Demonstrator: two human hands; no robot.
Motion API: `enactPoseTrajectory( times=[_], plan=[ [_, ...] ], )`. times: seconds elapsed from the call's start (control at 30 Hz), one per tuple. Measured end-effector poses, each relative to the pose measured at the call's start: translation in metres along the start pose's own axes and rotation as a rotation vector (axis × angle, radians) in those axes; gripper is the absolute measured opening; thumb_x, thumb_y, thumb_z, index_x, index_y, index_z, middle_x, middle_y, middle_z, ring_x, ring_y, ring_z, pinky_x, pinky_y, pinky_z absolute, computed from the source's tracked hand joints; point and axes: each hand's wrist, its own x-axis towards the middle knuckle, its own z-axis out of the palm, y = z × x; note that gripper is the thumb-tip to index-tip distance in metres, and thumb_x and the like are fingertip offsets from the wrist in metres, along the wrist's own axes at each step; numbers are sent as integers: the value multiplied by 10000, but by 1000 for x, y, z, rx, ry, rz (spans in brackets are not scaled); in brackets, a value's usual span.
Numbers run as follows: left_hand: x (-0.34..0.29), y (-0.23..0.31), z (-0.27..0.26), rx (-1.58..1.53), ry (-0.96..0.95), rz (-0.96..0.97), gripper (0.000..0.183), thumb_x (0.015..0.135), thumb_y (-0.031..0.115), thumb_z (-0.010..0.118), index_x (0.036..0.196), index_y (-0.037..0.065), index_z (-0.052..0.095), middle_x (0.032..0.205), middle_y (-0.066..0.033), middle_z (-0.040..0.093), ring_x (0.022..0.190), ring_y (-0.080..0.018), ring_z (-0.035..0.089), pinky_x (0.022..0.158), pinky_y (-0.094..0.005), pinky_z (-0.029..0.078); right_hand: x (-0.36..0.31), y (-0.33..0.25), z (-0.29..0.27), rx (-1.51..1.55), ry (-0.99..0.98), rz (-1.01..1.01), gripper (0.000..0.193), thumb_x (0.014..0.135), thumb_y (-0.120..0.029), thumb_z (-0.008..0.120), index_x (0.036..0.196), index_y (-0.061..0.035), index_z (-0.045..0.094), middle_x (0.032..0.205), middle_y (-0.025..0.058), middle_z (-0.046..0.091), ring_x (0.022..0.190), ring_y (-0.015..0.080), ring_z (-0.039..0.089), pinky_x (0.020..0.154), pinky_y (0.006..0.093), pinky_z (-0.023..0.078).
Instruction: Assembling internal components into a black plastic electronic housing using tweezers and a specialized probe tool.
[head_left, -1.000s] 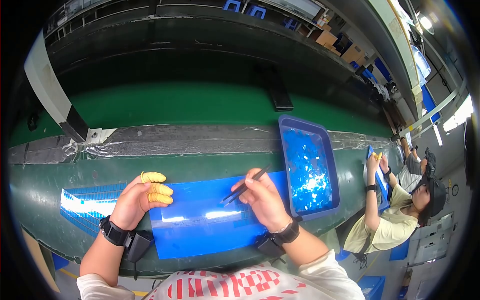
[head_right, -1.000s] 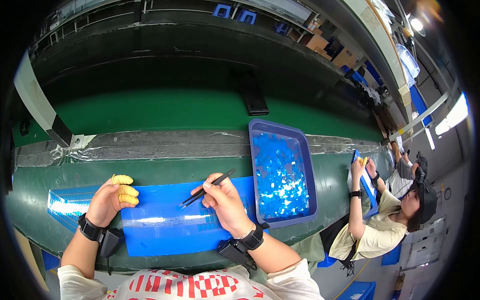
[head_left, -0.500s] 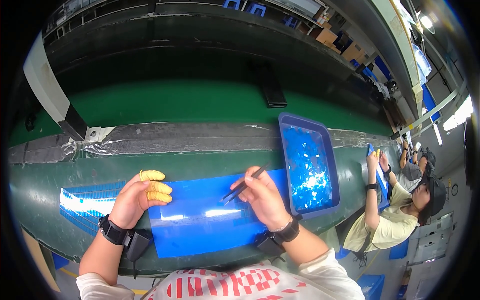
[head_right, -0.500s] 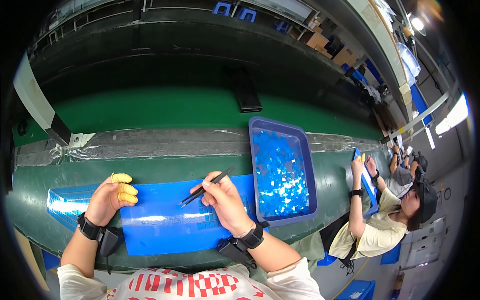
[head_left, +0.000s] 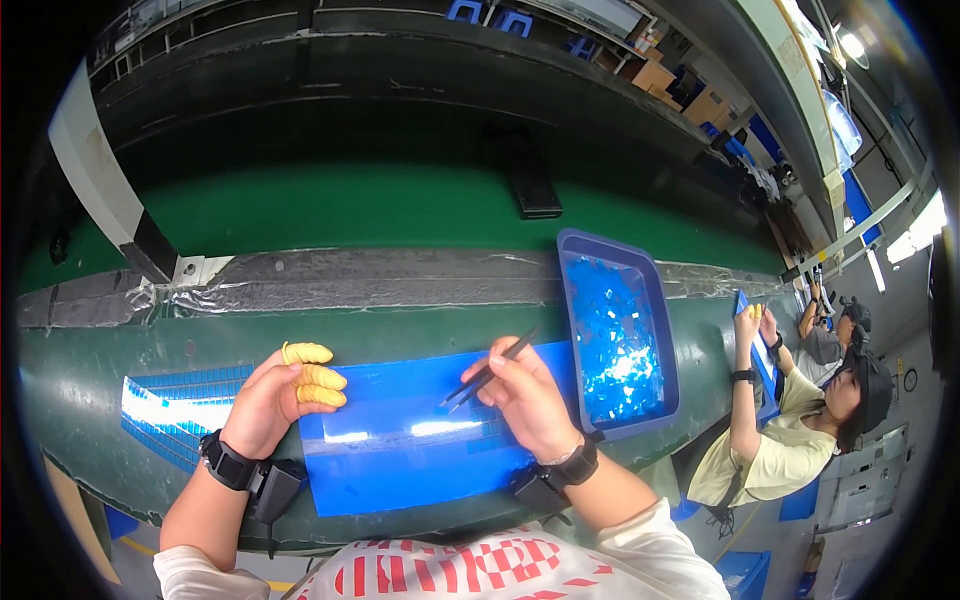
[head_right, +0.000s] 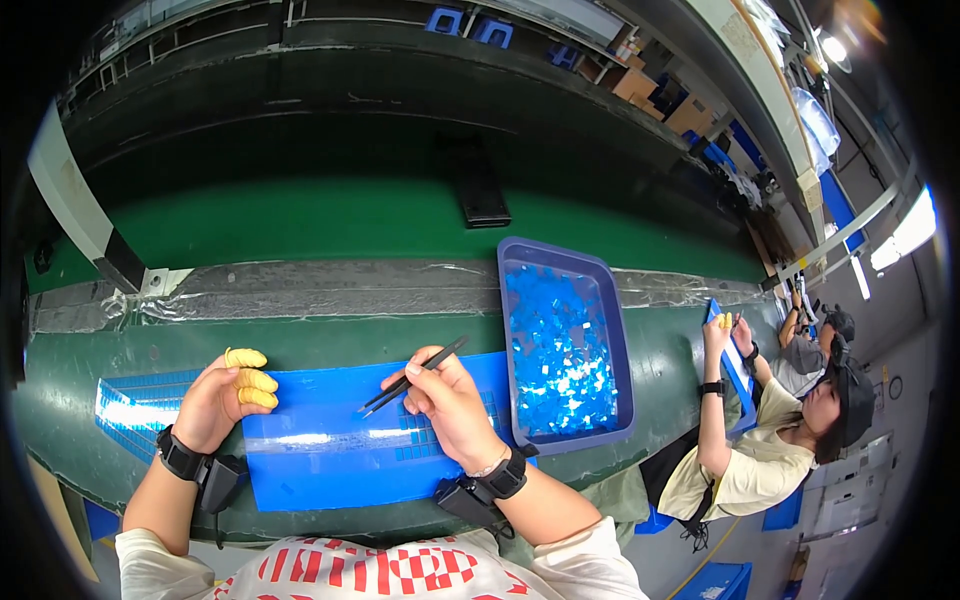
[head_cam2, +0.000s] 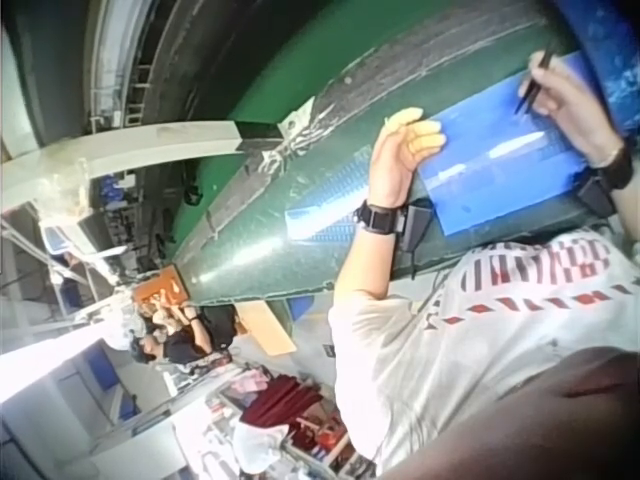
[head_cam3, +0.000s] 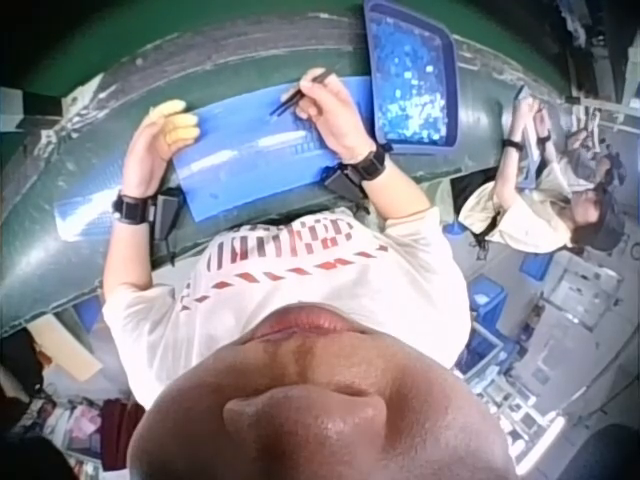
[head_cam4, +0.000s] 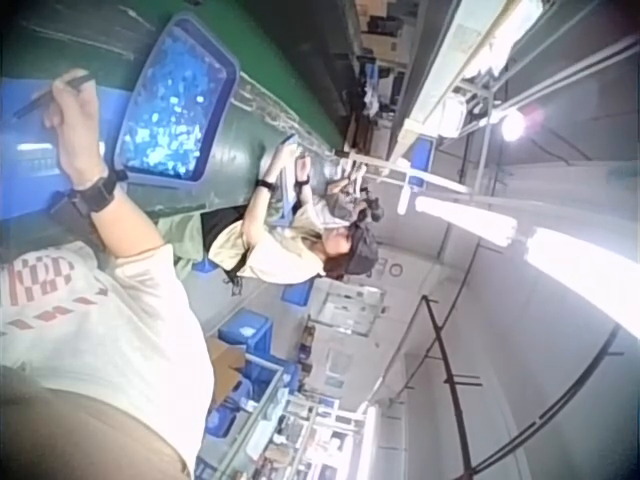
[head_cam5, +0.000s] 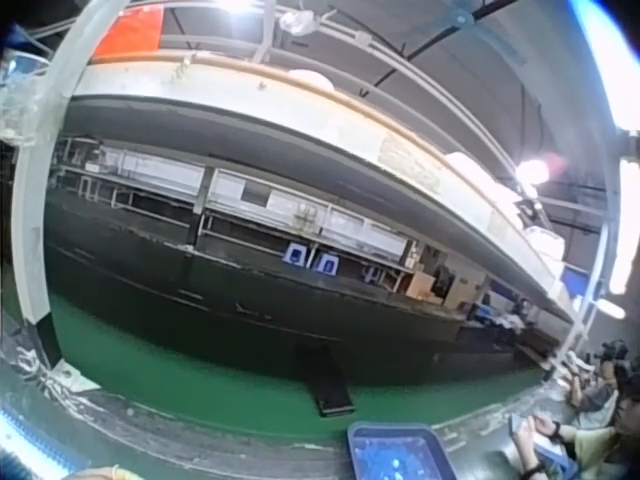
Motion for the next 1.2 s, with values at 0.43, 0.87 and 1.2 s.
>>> enactPoseTrajectory(
  times=[0.43, 0.87, 1.2],
  plan=[
    [1, 0, -4, -8, -51, -3, 285, 843, 146, 347, 1068, 0, 447, 924, -177, 578, 824, -253, 586, 743, -328, 470, 0, -2, 1, -39, -26, 14, 45, 835, -134, 483, 869, -106, 475, 823, 149, 587, 521, 52, 366, 559, 207, 345],
    [4, -1, -4, 13, -101, -1, 273, 859, 161, 342, 1060, 13, 453, 938, -170, 571, 826, -242, 580, 754, -322, 457, -28, -33, 24, -413, -263, -219, 55, 843, -107, 477, 882, -68, 476, 870, 153, 584, 709, 147, 520, 621, 261, 389],
    [-13, 1, -11, 72, -147, 24, 278, 870, 169, 348, 1077, 22, 461, 967, -143, 579, 837, -199, 584, 765, -303, 457, 132, -114, 71, -2076, 341, -252, 459, 752, -426, 531, 882, 14, 547, 828, 178, 599, 810, 328, 572, 705, 367, 439]
  ],
)
